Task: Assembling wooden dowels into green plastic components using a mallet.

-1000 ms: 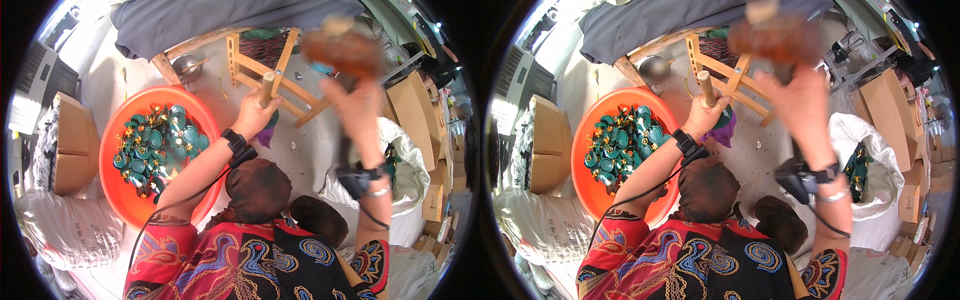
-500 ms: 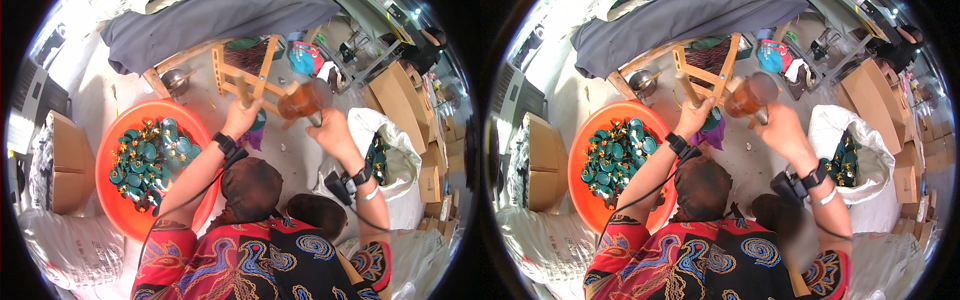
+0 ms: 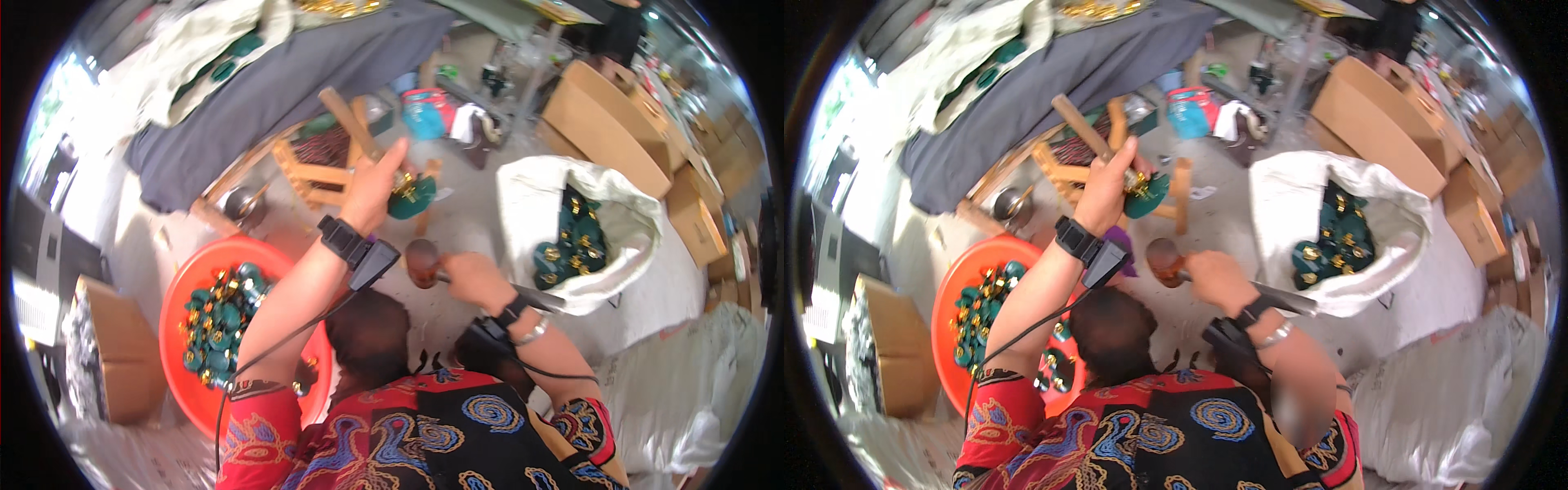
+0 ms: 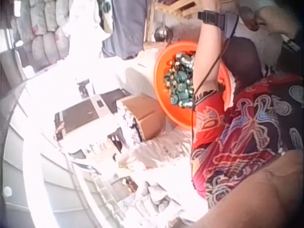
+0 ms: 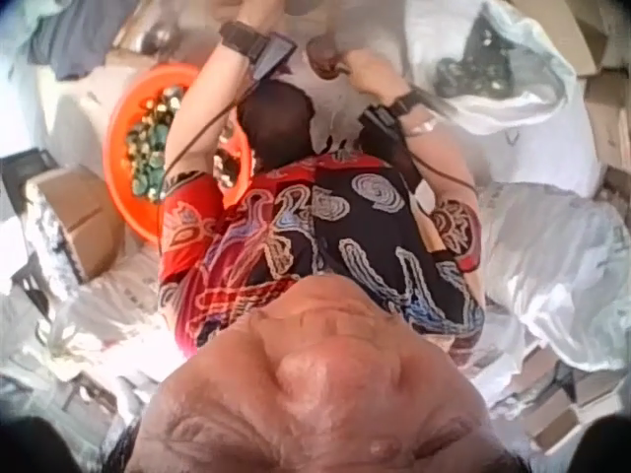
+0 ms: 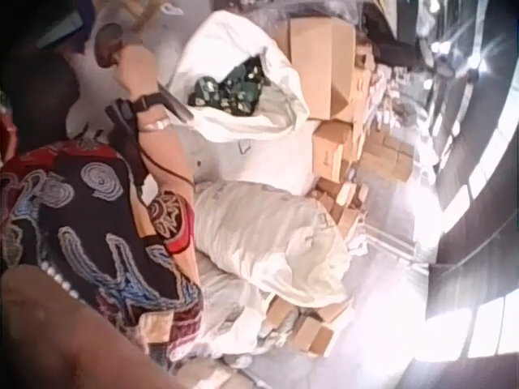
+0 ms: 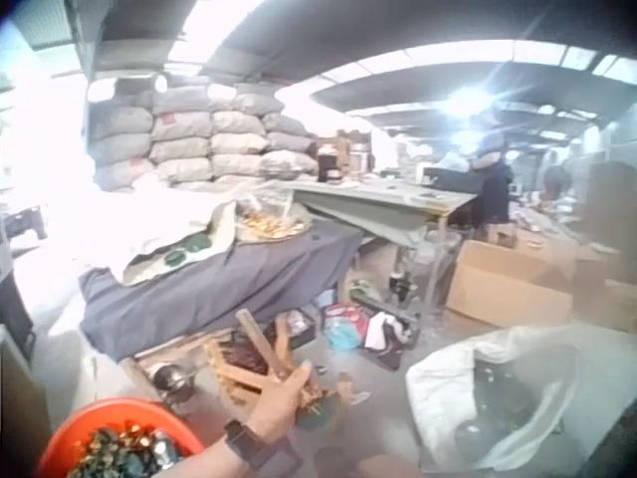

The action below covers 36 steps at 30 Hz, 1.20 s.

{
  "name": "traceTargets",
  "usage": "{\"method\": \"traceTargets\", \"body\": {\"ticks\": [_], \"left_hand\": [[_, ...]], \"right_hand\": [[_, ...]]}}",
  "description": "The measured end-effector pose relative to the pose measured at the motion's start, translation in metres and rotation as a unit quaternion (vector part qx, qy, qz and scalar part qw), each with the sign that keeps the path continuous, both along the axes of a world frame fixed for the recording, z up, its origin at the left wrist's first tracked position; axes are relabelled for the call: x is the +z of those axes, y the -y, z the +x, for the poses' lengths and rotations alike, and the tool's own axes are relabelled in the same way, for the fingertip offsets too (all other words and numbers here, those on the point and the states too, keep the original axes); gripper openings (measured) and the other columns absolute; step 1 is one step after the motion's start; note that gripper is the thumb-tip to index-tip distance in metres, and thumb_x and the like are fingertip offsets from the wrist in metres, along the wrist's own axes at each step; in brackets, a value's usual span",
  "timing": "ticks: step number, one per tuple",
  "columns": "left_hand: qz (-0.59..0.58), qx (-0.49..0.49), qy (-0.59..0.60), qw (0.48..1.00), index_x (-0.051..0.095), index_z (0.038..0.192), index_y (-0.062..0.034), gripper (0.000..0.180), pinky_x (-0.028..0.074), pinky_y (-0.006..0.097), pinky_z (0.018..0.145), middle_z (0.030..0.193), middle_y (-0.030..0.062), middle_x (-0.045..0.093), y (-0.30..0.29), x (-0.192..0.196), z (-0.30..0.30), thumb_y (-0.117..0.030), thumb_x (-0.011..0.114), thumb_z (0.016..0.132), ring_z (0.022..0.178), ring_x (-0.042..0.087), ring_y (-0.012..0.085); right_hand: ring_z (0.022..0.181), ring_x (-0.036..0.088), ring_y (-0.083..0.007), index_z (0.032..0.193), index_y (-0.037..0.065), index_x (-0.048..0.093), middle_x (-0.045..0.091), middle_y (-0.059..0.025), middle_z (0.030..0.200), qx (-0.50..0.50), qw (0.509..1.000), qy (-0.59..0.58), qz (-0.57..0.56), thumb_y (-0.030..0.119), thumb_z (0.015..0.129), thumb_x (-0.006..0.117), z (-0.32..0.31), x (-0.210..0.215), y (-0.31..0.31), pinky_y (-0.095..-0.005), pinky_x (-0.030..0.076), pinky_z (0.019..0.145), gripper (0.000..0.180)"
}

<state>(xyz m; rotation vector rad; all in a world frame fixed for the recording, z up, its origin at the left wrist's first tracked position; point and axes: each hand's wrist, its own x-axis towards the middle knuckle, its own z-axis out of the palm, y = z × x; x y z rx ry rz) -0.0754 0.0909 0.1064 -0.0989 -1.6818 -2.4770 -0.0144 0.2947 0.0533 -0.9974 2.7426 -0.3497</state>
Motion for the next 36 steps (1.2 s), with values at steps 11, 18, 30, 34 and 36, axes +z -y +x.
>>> {"method": "traceTargets", "body": {"ticks": [11,18,30,34,36], "left_hand": [[-0.195,-0.075,-0.074,0.975,0.066,0.089,-0.0026,0.036,0.042,0.029,0.079,0.093,0.0059,0.065,-0.107,0.068,-0.024,-0.036,0.051,0.090,0.089,0.056,0.0119],[-0.189,0.261,0.055,0.945,0.062,0.081,-0.0028,0.029,0.046,0.027,0.061,0.070,0.0044,0.062,0.141,-0.077,0.072,-0.030,0.056,0.089,0.066,0.058,0.0121],[-0.251,0.347,0.405,0.808,0.063,0.086,-0.0044,0.022,0.043,0.028,0.052,0.062,0.0019,0.056,0.200,-0.281,0.325,-0.026,0.062,0.081,0.054,0.051,0.0097],[-0.418,0.247,0.389,0.783,0.060,0.104,-0.0137,0.028,0.047,0.040,0.062,0.078,0.0126,0.064,0.175,-0.306,0.288,-0.025,0.063,0.078,0.071,0.062,0.0294],[-0.464,0.255,0.371,0.763,0.059,0.105,-0.0164,0.028,0.048,0.045,0.068,0.083,0.0139,0.064,0.170,-0.325,0.275,-0.023,0.061,0.077,0.079,0.062,0.0337]], "right_hand": [[0.080,0.061,-0.0351,0.083,0.003,0.062,0.063,-0.0186,0.081,0.004,0.994,-0.048,-0.097,0.003,0.069,0.054,-0.012,-0.027,0.000,-0.0425,0.049,0.069,0.016],[0.084,0.059,-0.0374,0.096,0.007,0.064,0.062,-0.0213,0.085,0.063,0.995,0.064,-0.048,0.003,0.068,0.055,-0.017,-0.016,0.012,-0.0452,0.047,0.073,0.030],[0.077,0.056,-0.0420,0.083,-0.001,0.054,0.057,-0.0232,0.073,0.046,0.991,0.125,-0.005,0.007,0.059,0.068,0.001,-0.006,0.060,-0.0456,0.044,0.066,0.029],[0.077,0.056,-0.0420,0.082,-0.002,0.054,0.058,-0.0231,0.073,0.014,0.991,0.130,0.000,0.009,0.059,0.068,0.000,-0.007,0.068,-0.0441,0.045,0.065,0.029],[0.077,0.056,-0.0420,0.082,-0.002,0.054,0.058,-0.0231,0.074,0.000,0.992,0.126,-0.017,0.010,0.059,0.068,-0.001,-0.009,0.070,-0.0434,0.045,0.065,0.029]]}}
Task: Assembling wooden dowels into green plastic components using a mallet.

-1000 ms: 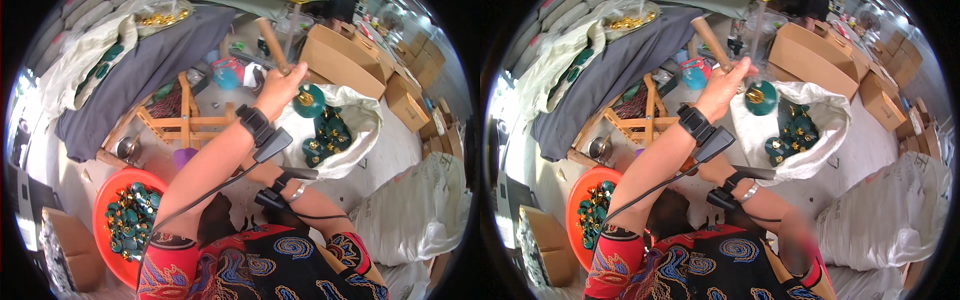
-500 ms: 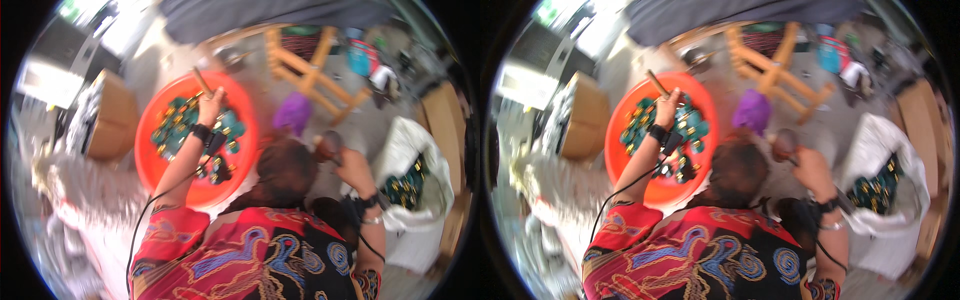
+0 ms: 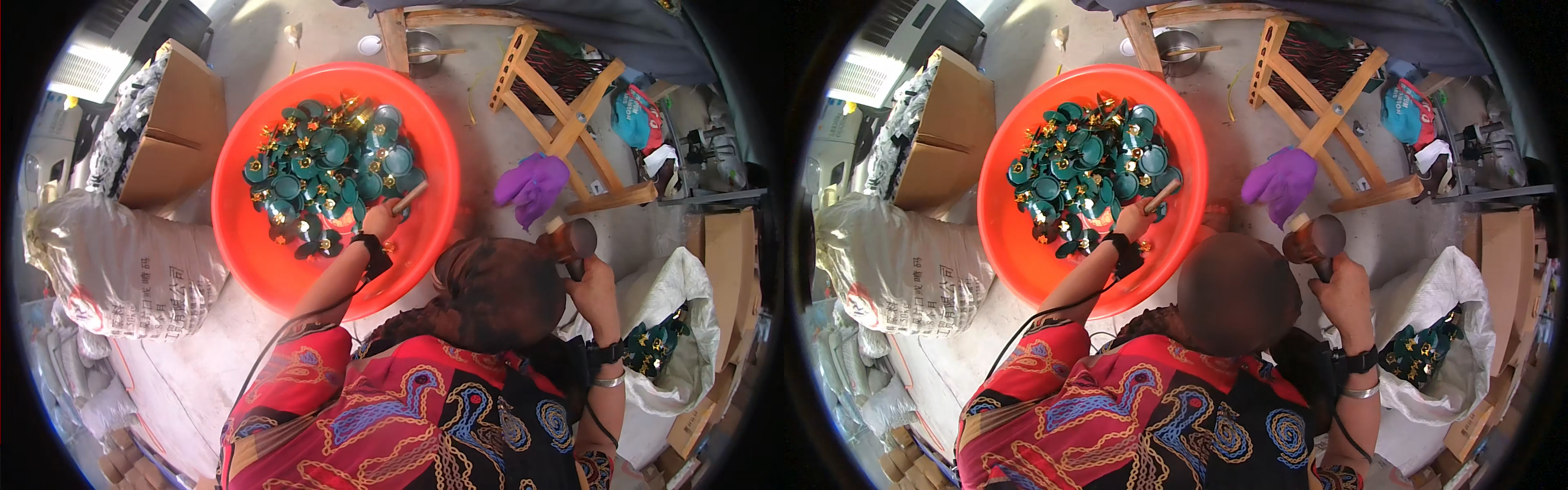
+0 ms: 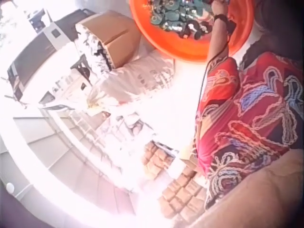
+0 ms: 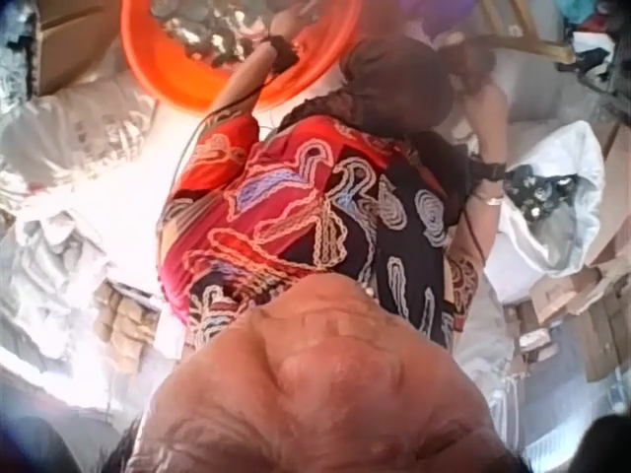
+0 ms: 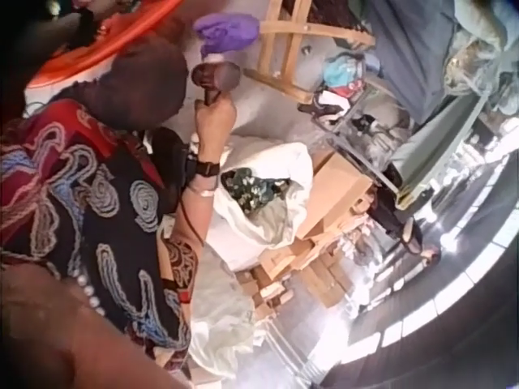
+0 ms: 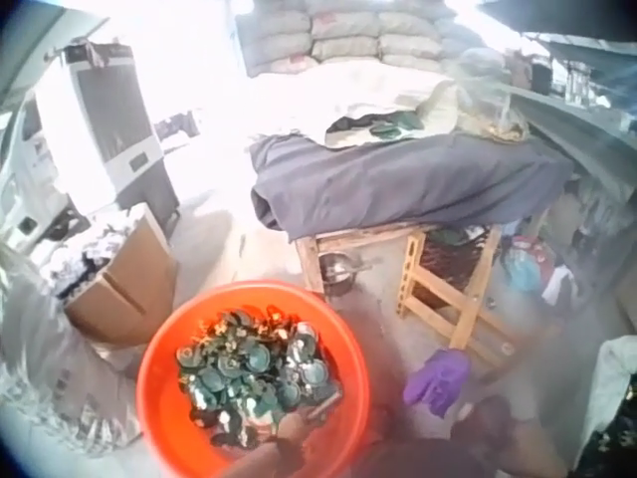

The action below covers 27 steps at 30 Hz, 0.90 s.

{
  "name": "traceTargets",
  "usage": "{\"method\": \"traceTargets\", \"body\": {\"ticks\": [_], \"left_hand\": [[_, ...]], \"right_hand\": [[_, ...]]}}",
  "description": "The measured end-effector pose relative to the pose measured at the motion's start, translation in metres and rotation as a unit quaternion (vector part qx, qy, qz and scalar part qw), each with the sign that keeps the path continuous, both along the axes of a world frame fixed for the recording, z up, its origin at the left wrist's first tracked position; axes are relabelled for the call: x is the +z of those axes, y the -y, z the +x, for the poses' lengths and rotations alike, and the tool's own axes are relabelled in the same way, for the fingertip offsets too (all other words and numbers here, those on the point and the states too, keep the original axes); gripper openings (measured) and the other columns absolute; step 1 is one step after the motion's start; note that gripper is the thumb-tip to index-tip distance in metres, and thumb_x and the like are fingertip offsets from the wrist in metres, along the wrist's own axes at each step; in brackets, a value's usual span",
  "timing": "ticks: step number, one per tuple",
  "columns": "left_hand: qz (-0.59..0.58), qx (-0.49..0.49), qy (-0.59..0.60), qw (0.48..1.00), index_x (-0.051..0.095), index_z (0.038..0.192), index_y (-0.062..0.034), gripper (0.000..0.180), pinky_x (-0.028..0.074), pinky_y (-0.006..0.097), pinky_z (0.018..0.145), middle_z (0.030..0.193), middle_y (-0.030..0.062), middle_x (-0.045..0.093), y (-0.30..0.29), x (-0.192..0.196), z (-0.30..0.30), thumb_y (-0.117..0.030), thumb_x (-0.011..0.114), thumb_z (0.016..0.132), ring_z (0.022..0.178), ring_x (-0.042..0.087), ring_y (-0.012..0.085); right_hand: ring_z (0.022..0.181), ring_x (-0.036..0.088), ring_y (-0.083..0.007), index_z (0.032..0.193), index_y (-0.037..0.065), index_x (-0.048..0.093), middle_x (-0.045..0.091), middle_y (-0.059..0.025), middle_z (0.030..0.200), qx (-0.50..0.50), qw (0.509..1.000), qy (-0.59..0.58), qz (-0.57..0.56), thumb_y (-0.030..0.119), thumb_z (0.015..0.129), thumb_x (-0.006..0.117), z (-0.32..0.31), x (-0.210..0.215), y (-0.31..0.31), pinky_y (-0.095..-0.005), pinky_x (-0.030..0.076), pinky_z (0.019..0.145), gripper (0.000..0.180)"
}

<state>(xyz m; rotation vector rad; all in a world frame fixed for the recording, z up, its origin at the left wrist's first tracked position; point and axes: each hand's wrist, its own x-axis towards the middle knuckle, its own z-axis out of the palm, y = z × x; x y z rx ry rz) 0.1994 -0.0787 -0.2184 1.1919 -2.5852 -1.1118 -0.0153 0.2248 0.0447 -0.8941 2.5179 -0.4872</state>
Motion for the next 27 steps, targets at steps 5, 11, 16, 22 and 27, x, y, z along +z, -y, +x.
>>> {"method": "traceTargets", "body": {"ticks": [5,11,16,22,27], "left_hand": [[-0.023,0.000,0.101,0.995,0.059,0.098,-0.0104,0.025,0.048,0.045,0.069,0.084,0.0159,0.064,0.009,-0.023,-0.011,-0.022,0.061,0.076,0.078,0.062,0.0333],[0.119,0.034,-0.002,0.992,0.064,0.091,-0.0073,0.023,0.049,0.040,0.059,0.070,0.0124,0.063,0.014,0.030,-0.018,-0.022,0.064,0.074,0.064,0.062,0.0278],[0.280,-0.048,-0.245,0.927,0.059,0.095,-0.0027,0.013,0.042,0.020,0.047,0.068,-0.0020,0.055,0.001,0.183,-0.060,-0.008,0.060,0.084,0.053,0.048,0.0045],[0.212,-0.266,-0.293,0.893,0.059,0.100,-0.0031,0.018,0.045,0.023,0.065,0.076,-0.0024,0.058,-0.056,0.255,-0.149,-0.011,0.062,0.084,0.071,0.053,0.0061],[0.171,-0.326,-0.213,0.905,0.059,0.103,-0.0012,0.022,0.047,0.025,0.069,0.079,0.0004,0.061,-0.072,0.259,-0.180,-0.013,0.061,0.085,0.074,0.056,0.0087]], "right_hand": [[0.063,0.060,-0.0325,0.085,-0.005,0.057,0.058,-0.0193,0.066,-0.100,0.992,0.017,-0.079,0.013,0.060,0.069,-0.004,-0.010,-0.008,-0.0377,0.046,0.060,0.033],[0.049,0.053,-0.0160,0.087,-0.004,0.060,0.055,-0.0100,0.057,-0.172,0.979,0.017,-0.107,0.016,0.062,0.070,-0.007,0.016,-0.011,-0.0315,0.044,0.049,0.034],[0.048,0.051,-0.0096,0.097,0.001,0.054,0.056,-0.0034,0.066,-0.202,0.903,0.170,-0.338,0.009,0.073,0.068,-0.016,0.030,0.024,-0.0240,0.041,0.042,0.029],[0.055,0.055,-0.0113,0.104,0.002,0.049,0.058,-0.0038,0.077,-0.201,0.813,0.347,-0.422,0.007,0.074,0.067,-0.027,0.029,0.061,-0.0237,0.043,0.045,0.035],[0.056,0.055,-0.0123,0.102,0.002,0.049,0.057,-0.0046,0.078,-0.219,0.804,0.351,-0.427,0.001,0.071,0.066,-0.034,0.022,0.064,-0.0251,0.044,0.047,0.036]]}}
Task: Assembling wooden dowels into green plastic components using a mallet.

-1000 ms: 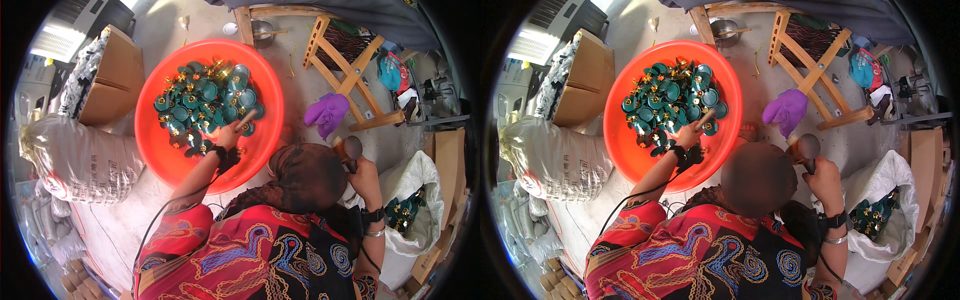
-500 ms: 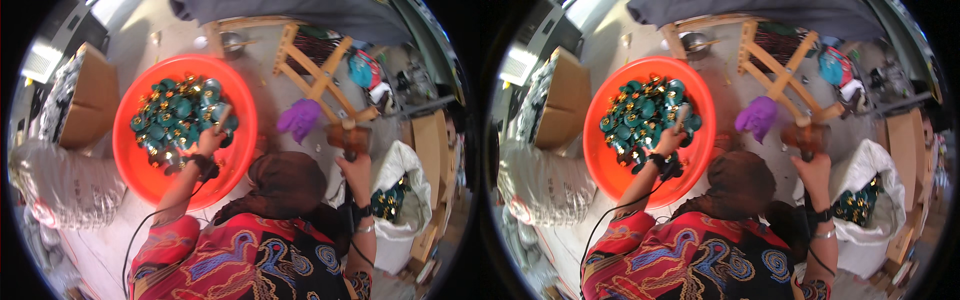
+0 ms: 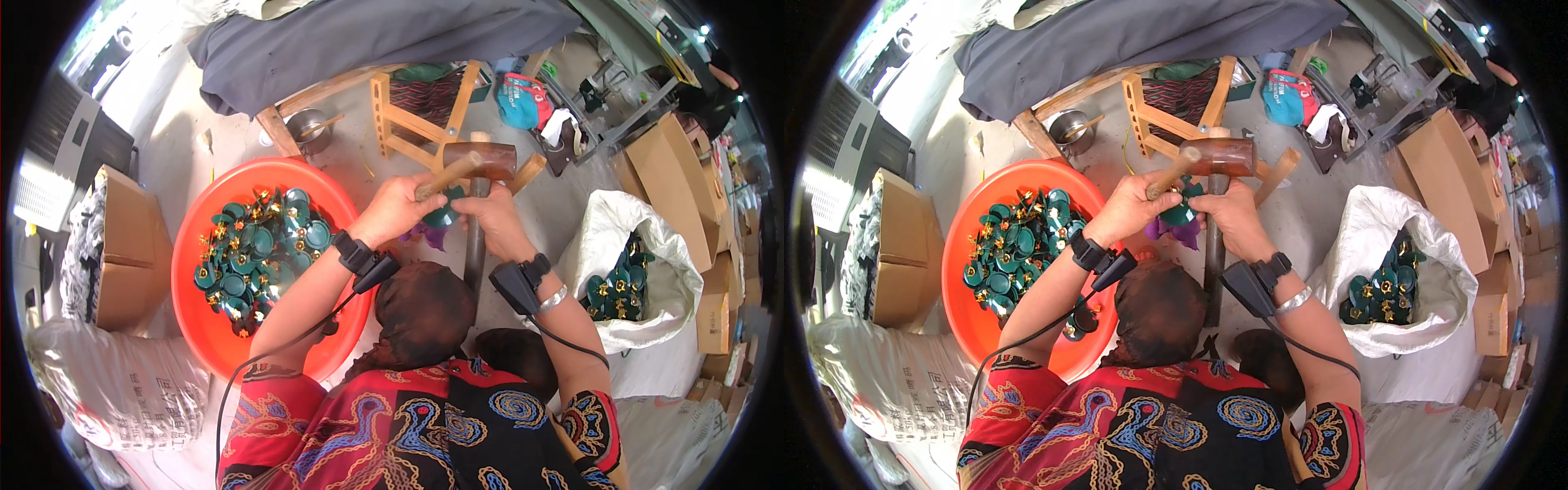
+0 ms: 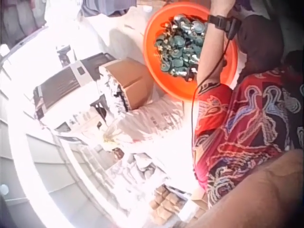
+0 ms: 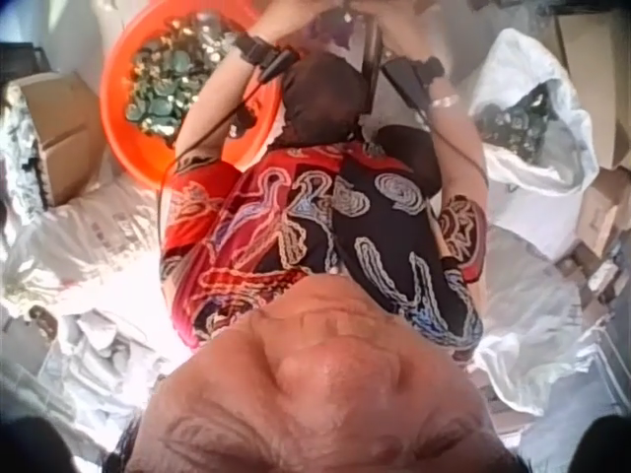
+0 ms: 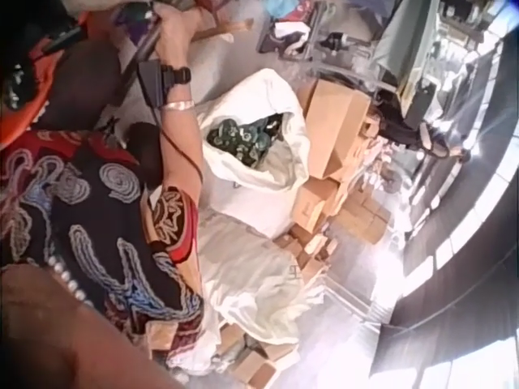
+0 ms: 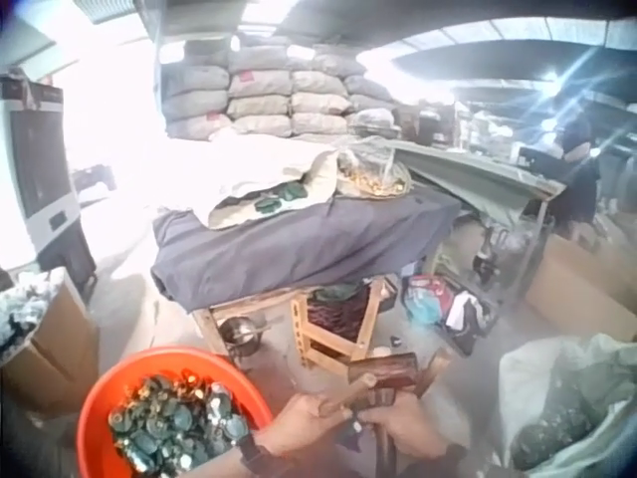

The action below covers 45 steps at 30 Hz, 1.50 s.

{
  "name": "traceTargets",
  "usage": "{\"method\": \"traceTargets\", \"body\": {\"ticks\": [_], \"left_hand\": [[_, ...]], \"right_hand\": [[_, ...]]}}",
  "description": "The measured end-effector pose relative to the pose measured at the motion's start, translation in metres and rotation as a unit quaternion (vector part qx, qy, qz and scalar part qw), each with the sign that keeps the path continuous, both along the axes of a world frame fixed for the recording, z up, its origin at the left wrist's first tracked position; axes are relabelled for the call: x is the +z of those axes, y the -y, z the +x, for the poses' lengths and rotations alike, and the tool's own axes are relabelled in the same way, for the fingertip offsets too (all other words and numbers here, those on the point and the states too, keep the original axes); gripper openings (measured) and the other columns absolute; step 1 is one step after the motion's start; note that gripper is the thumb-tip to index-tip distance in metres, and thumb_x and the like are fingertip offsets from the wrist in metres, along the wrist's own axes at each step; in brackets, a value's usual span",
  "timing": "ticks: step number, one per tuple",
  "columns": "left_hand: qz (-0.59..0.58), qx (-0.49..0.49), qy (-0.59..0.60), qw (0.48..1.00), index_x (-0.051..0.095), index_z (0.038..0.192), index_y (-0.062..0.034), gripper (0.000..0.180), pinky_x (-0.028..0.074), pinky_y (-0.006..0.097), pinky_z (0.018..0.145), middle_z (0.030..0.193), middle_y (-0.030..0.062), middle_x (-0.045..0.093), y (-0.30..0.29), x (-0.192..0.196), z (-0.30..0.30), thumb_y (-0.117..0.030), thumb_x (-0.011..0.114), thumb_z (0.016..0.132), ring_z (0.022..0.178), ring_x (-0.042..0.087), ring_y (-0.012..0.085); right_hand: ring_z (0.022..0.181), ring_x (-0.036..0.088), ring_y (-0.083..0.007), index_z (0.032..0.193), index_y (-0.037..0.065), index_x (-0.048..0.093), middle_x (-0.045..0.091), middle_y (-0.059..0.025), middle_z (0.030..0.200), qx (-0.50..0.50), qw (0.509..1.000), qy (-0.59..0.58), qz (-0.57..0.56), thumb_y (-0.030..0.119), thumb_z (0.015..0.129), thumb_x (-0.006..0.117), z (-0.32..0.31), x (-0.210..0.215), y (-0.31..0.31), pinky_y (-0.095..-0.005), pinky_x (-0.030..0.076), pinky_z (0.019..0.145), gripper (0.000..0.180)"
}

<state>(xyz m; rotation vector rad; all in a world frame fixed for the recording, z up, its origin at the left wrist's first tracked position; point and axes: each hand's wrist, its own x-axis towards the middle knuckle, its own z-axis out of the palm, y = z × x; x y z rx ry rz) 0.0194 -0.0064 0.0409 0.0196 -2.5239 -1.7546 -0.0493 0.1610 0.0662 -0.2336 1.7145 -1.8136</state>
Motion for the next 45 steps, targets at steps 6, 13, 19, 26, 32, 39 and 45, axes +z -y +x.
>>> {"method": "traceTargets", "body": {"ticks": [6,13,19,26,32,39,45], "left_hand": [[0.055,0.147,-0.123,0.980,0.061,0.087,-0.0004,0.030,0.044,0.026,0.065,0.073,0.0020,0.060,0.004,0.002,-0.019,-0.030,0.055,0.090,0.072,0.054,0.0089],[0.145,0.131,-0.134,0.971,0.059,0.073,-0.0011,0.040,0.043,0.027,0.062,0.068,0.0024,0.057,-0.011,-0.021,-0.043,-0.038,0.056,0.088,0.067,0.053,0.0101],[0.055,0.147,-0.114,0.981,0.059,0.075,0.0010,0.034,0.044,0.031,0.058,0.065,0.0097,0.057,-0.019,-0.028,-0.047,-0.032,0.062,0.083,0.061,0.054,0.0157],[-0.065,0.180,-0.178,0.965,0.058,0.069,-0.0002,0.025,0.043,0.031,0.053,0.057,0.0078,0.054,-0.026,-0.039,-0.052,-0.022,0.065,0.080,0.052,0.050,0.0181],[-0.026,0.184,-0.134,0.973,0.064,0.074,-0.0061,0.015,0.044,0.042,0.067,0.075,0.0150,0.061,-0.025,-0.018,-0.039,-0.021,0.064,0.076,0.075,0.055,0.0338],[-0.183,0.191,-0.173,0.949,0.064,0.078,-0.0055,0.018,0.044,0.043,0.067,0.077,0.0155,0.062,-0.026,-0.036,-0.038,-0.023,0.063,0.078,0.077,0.056,0.0334],[0.103,0.163,-0.039,0.980,0.059,0.074,-0.0012,0.029,0.044,0.030,0.057,0.065,0.0071,0.058,-0.018,-0.021,-0.046,-0.028,0.059,0.085,0.059,0.055,0.0169]], "right_hand": [[0.051,0.053,-0.0131,0.097,0.001,0.048,0.054,-0.0055,0.070,-0.049,0.998,0.035,0.007,-0.005,0.070,0.064,-0.015,-0.018,0.005,-0.0261,0.045,0.043,0.032],[0.051,0.053,-0.0143,0.099,0.000,0.046,0.054,-0.0066,0.071,-0.029,0.998,0.047,-0.019,-0.005,0.070,0.063,-0.022,-0.025,0.010,-0.0264,0.046,0.044,0.035],[0.051,0.054,-0.0145,0.101,-0.001,0.046,0.054,-0.0072,0.071,-0.024,0.999,0.039,-0.001,-0.004,0.069,0.064,-0.028,-0.037,0.010,-0.0270,0.046,0.042,0.036],[0.047,0.050,-0.0090,0.115,0.001,0.046,0.055,-0.0017,0.069,-0.038,0.952,-0.259,0.160,0.009,0.073,0.067,-0.032,0.039,-0.019,-0.0234,0.041,0.040,0.048],[0.071,0.052,-0.0068,0.072,0.001,0.061,0.057,-0.0040,0.074,-0.127,0.726,-0.641,0.217,0.041,0.076,0.065,-0.004,0.241,-0.063,-0.0211,0.036,0.058,0.041],[0.069,0.059,-0.0290,0.085,-0.003,0.058,0.056,-0.0186,0.069,0.012,0.703,-0.604,0.376,0.007,0.063,0.063,-0.027,0.114,-0.021,-0.0360,0.046,0.063,0.025],[0.084,0.058,-0.0394,0.099,-0.002,0.056,0.060,-0.0256,0.085,0.055,0.865,-0.354,0.351,0.011,0.063,0.065,0.000,0.081,-0.062,-0.0402,0.047,0.073,0.040]]}}
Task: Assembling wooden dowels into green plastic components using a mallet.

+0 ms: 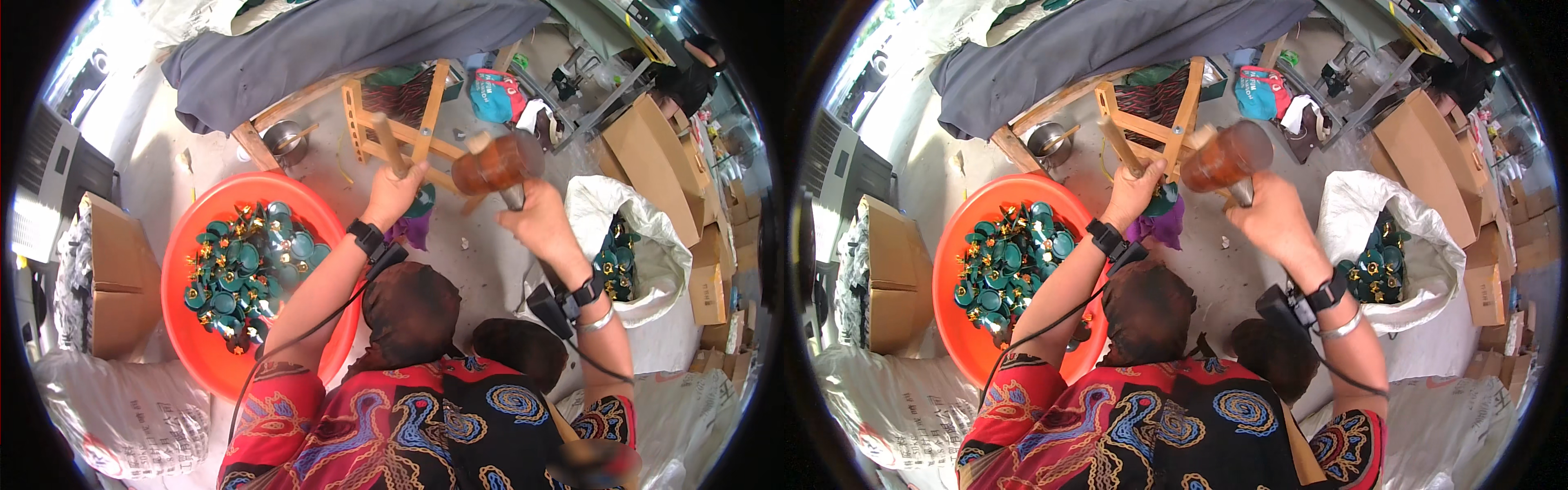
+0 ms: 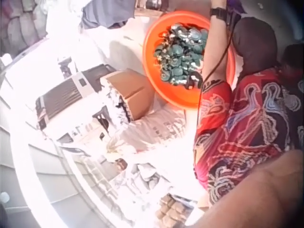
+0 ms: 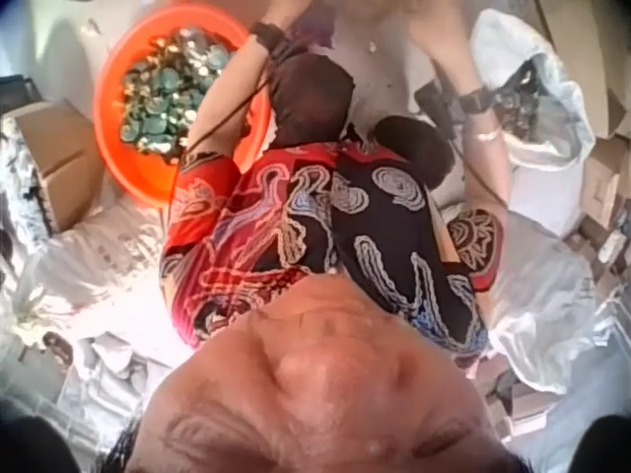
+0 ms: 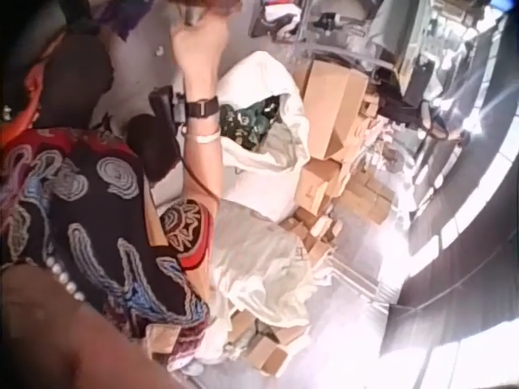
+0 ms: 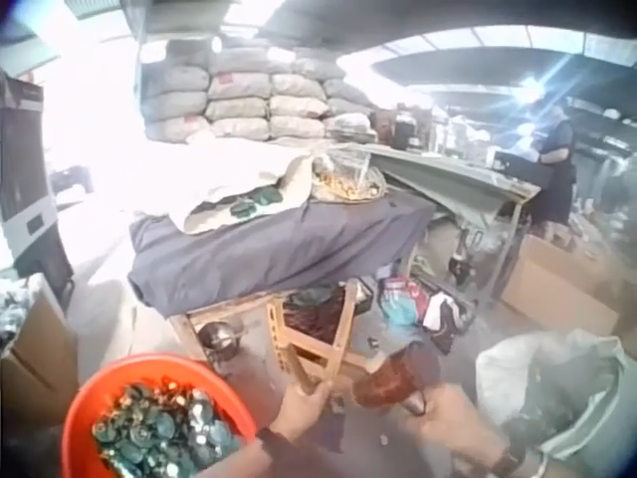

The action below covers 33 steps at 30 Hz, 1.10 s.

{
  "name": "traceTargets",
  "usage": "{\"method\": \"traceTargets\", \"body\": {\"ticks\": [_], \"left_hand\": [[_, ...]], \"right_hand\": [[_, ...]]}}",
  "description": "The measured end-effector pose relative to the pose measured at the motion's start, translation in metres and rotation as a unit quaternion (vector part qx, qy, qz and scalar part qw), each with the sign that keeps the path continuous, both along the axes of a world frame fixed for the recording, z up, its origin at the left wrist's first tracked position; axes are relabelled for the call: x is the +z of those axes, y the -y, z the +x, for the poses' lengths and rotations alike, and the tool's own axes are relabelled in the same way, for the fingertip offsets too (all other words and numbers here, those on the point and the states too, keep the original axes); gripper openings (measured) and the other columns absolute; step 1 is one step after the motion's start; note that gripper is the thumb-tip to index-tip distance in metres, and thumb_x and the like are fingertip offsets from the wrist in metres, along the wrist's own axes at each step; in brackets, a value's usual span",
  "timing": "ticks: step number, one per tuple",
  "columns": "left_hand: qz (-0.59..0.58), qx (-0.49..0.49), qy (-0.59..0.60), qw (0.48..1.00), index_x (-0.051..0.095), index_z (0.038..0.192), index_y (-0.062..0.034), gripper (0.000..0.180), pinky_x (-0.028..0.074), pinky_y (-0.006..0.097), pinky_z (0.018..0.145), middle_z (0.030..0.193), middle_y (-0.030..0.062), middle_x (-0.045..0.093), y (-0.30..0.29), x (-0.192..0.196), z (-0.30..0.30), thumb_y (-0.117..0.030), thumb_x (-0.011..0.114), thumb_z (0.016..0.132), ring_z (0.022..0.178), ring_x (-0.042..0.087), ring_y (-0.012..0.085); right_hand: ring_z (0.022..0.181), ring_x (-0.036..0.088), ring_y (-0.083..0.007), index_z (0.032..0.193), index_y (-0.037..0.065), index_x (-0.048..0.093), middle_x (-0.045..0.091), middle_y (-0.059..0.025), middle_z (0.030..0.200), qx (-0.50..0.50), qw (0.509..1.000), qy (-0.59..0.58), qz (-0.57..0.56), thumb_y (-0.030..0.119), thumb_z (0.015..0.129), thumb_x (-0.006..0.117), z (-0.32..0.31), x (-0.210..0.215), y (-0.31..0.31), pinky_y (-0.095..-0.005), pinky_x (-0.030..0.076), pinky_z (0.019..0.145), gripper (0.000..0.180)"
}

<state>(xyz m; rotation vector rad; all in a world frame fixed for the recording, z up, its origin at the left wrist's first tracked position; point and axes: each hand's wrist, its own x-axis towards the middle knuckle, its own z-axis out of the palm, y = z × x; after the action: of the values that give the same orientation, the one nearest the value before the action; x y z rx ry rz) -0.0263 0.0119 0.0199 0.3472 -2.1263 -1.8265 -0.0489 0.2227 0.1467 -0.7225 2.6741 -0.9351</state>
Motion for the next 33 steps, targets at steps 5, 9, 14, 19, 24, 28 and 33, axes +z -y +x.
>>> {"method": "traceTargets", "body": {"ticks": [5,9,14,19,24,28,33], "left_hand": [[0.243,0.004,-0.077,0.967,0.059,0.070,-0.0041,0.030,0.043,0.027,0.060,0.064,0.0012,0.057,0.012,-0.005,-0.013,-0.027,0.056,0.089,0.061,0.052,0.0104],[0.284,-0.081,-0.090,0.951,0.056,0.066,-0.0038,0.037,0.044,0.028,0.064,0.066,0.0058,0.058,0.000,0.047,-0.021,-0.032,0.054,0.090,0.065,0.055,0.0154],[0.315,-0.217,-0.050,0.923,0.056,0.068,-0.0036,0.039,0.047,0.029,0.066,0.068,0.0071,0.057,-0.078,0.091,-0.055,-0.036,0.054,0.089,0.070,0.057,0.0173],[0.258,-0.323,-0.079,0.907,0.063,0.090,-0.0025,0.044,0.043,0.030,0.075,0.084,0.0077,0.063,-0.230,0.142,-0.097,-0.045,0.052,0.088,0.085,0.057,0.0159],[0.129,-0.340,-0.100,0.926,0.061,0.105,-0.0066,0.050,0.038,0.032,0.084,0.099,0.0072,0.063,-0.248,0.162,-0.095,-0.052,0.051,0.086,0.098,0.053,0.0147],[0.069,-0.237,-0.097,0.964,0.061,0.102,0.0008,0.037,0.047,0.029,0.072,0.090,0.0085,0.065,-0.122,0.114,-0.071,-0.033,0.051,0.091,0.083,0.061,0.0145],[0.007,0.050,0.010,0.999,0.062,0.092,-0.0011,0.024,0.046,0.027,0.061,0.075,0.0060,0.064,0.048,0.021,0.002,-0.024,0.056,0.089,0.068,0.059,0.0125]], "right_hand": [[0.083,0.059,-0.0392,0.098,-0.003,0.056,0.060,-0.0250,0.083,-0.020,0.997,0.042,-0.067,0.011,0.062,0.066,0.021,-0.048,-0.021,-0.0404,0.047,0.072,0.039],[0.082,0.058,-0.0394,0.093,-0.002,0.057,0.060,-0.0238,0.082,0.039,0.998,-0.020,0.048,0.009,0.063,0.062,0.020,-0.070,-0.044,-0.0437,0.047,0.072,0.032],[0.085,0.060,-0.0366,0.093,0.000,0.059,0.062,-0.0217,0.084,0.121,0.975,-0.024,0.185,0.004,0.068,0.054,0.024,-0.094,-0.057,-0.0442,0.048,0.074,0.026],[0.086,0.061,-0.0328,0.083,0.002,0.064,0.064,-0.0196,0.085,0.069,0.984,-0.152,-0.068,0.003,0.071,0.053,0.018,-0.144,-0.049,-0.0413,0.048,0.076,0.016],[0.084,0.061,-0.0339,0.091,0.003,0.059,0.063,-0.0185,0.084,0.094,0.988,-0.096,0.074,0.003,0.071,0.053,0.026,-0.107,-0.068,-0.0422,0.049,0.073,0.021],[0.081,0.060,-0.0355,0.091,0.006,0.061,0.063,-0.0183,0.083,0.086,0.987,-0.068,0.113,0.003,0.063,0.055,0.017,-0.107,-0.064,-0.0440,0.048,0.070,0.029],[0.083,0.059,-0.0391,0.098,0.001,0.059,0.061,-0.0226,0.085,0.121,0.990,-0.069,0.031,0.007,0.063,0.060,0.007,-0.108,-0.077,-0.0433,0.048,0.072,0.036]]}}
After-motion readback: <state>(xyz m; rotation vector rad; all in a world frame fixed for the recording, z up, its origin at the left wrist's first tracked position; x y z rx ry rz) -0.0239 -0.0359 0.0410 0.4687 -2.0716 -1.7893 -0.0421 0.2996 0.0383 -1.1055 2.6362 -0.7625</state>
